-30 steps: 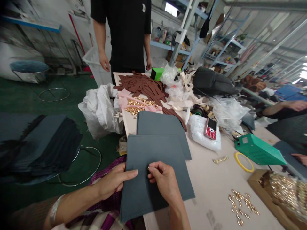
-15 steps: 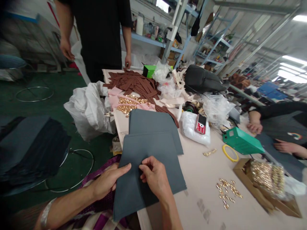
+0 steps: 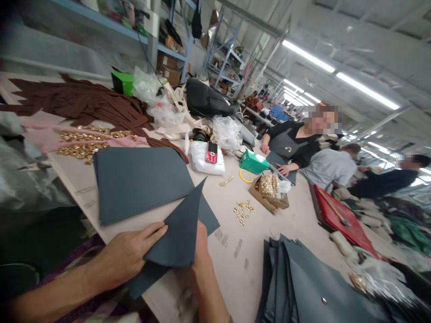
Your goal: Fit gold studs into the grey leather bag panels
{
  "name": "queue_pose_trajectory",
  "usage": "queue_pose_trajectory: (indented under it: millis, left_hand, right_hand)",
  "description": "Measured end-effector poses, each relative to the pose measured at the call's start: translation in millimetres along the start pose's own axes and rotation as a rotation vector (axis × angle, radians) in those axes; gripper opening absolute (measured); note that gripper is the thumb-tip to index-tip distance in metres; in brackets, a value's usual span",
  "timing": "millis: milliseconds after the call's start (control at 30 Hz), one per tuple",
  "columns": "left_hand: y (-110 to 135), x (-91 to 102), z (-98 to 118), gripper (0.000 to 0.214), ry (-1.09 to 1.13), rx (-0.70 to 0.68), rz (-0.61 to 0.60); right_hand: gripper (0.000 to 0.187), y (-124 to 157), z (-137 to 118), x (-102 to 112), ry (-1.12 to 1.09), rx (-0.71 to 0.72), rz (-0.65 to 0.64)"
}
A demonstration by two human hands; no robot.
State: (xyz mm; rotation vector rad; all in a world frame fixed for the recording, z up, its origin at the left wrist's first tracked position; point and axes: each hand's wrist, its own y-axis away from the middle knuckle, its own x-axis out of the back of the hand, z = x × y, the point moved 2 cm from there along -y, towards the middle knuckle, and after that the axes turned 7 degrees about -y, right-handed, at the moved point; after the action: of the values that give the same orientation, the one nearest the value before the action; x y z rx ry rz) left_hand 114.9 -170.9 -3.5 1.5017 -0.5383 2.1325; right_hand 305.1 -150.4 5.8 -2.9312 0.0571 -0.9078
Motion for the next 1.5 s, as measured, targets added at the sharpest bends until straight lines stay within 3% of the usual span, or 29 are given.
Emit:
queue_pose_trajectory:
  millis: [133,233,333,467,600,800,1000,1100,1200,1333,1400,1500]
  left_hand:
    - [-4.5,-13.7,9.4,0.080,-0.160,-0.037,-0.075]
    - [-3.0,-15.8,7.7,0.074,-0.185,-0.040,-0.006]
    - [-1.0,-18.3,3.9,0.070,-0.191,-0.071,0.073]
    - [1.2,-20.4,0.5,0.069,-0.175,-0.096,0.130]
    - [3.2,-14.0,3.0,0.067,-0.113,-0.098,0.086]
    - [4.0,-9.5,3.8,0.058,-0.052,-0.121,0.096]
    - [5.8,-17.7,-0.7,0.050,-0.047,-0.151,0.132]
    - [6.4,-19.4,-1.7,0.048,-0.050,-0.170,0.142]
    - [6.3,-20.0,-2.7,0.044,-0.060,-0.188,0.148]
    - [5.5,-20.2,-3.7,0.040,-0.085,-0.207,0.151]
    - [5.1,-20.4,-3.9,0.036,-0.095,-0.211,0.153]
    - [4.9,-20.6,-3.8,0.034,-0.101,-0.220,0.158]
  right_hand:
    - [0.024,4.0,31.9,56.4,0.306,-0.089,0.091]
    - [0.033,7.9,58.2,103.6,0.562,-0.208,0.204]
    - [0.033,8.8,77.8,130.0,0.757,-0.272,0.183]
    - [0.030,2.5,89.6,135.4,0.901,-0.307,0.069]
    - [0.032,-4.3,92.1,133.3,0.963,-0.334,0.005]
    - [0.038,-13.3,97.2,128.9,0.999,-0.413,0.028]
    - [0.035,-18.4,87.9,142.3,0.893,-0.453,0.067]
    - [0.037,-8.4,58.0,124.4,0.383,-0.310,0.135]
    - [0.040,3.8,16.5,71.2,-0.049,-0.144,-0.030]
    - [0.026,3.6,-20.9,0.0,0.001,-0.052,-0.331]
    - [0.023,-2.5,-26.9,-16.2,0.081,-0.018,-0.395]
    - [0.022,-10.8,-29.4,-21.4,0.133,-0.002,-0.455]
